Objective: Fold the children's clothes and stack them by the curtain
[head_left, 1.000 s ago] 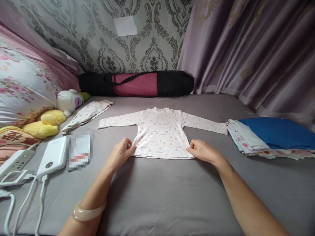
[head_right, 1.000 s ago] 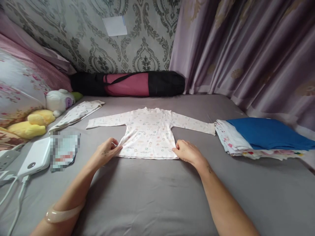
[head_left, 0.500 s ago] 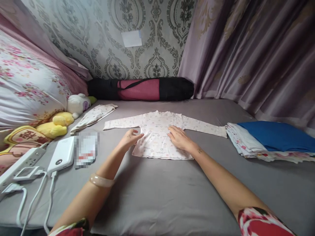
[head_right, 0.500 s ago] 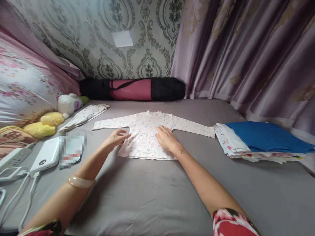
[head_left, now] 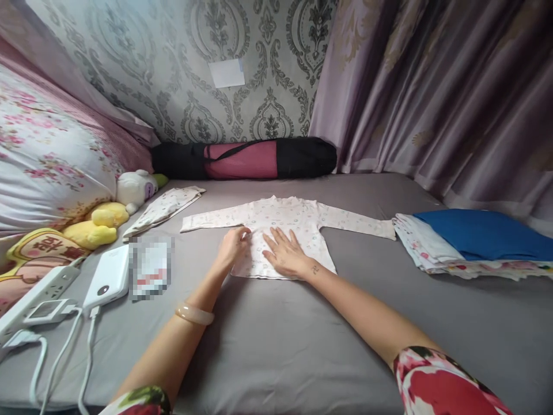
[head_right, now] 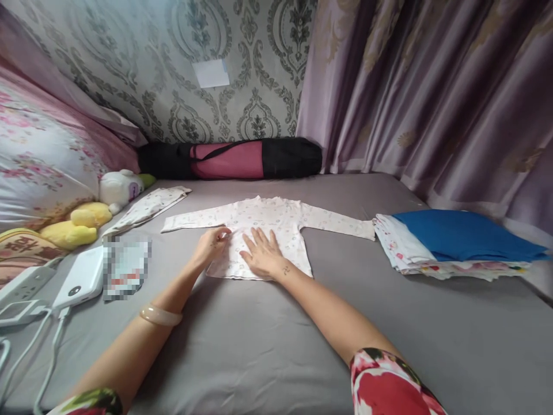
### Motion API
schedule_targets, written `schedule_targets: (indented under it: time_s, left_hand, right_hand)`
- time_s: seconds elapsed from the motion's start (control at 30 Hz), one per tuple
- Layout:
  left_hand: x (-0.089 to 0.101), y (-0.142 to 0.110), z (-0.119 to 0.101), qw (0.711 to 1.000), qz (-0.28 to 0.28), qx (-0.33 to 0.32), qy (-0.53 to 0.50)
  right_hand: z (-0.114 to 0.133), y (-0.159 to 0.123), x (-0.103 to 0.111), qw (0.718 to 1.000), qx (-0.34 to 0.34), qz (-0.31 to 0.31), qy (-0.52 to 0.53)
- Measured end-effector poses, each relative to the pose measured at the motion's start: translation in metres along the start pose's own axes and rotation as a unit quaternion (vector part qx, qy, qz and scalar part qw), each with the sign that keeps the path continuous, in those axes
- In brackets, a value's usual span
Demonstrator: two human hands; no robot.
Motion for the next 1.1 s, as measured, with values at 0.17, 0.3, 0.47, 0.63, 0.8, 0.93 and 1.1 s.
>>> schedule_targets:
  time_s: [0.17, 0.3, 0.47, 0.63, 0.8, 0.93, 1.1]
  left_hand:
    - [-0.003, -0.002, -0.004, 0.997, -0.001, -0.012, 0.083]
    - [-0.003, 0.0, -0.016, 0.992, -0.011, -0.017, 0.128]
    - [-0.022, 0.01, -0.052, 0.99, 0.007, -0.075, 0.118]
    - [-0.05, 0.016, -0.099, 0.99, 0.039, -0.12, 0.068]
    - [-0.083, 0.014, -0.149, 0.984, 0.081, -0.161, 0.011]
    - [-0.104, 0.016, -0.173, 0.981, 0.065, -0.184, 0.005]
    - [-0.128, 0.019, -0.173, 0.982, 0.046, -0.179, 0.027]
  right_hand:
    - [0.054, -0.019, -0.002, 0.991, 0.122, 0.024, 0.04]
    - [0.079, -0.04, 0.006, 0.966, 0.221, 0.068, 0.114]
    - [0.06, -0.051, 0.024, 0.915, 0.262, 0.167, 0.258]
    - [-0.056, -0.028, 0.06, 0.938, 0.046, 0.017, 0.342]
    - [-0.177, -0.048, 0.073, 0.955, -0.216, -0.153, 0.134]
    - [-0.192, -0.053, 0.056, 0.961, -0.248, -0.11, 0.049]
    - [-0.186, -0.054, 0.057, 0.957, -0.263, -0.119, -0.02]
Point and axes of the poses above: each hand's wrist, its own y-axis towards the middle knuckle, its own x-axis out of the back of the hand, z = x × y, the point moved 10 cm from there along y, towards the middle knuckle, and after that the axes turned 7 degrees about -y, right-handed, at the moved point
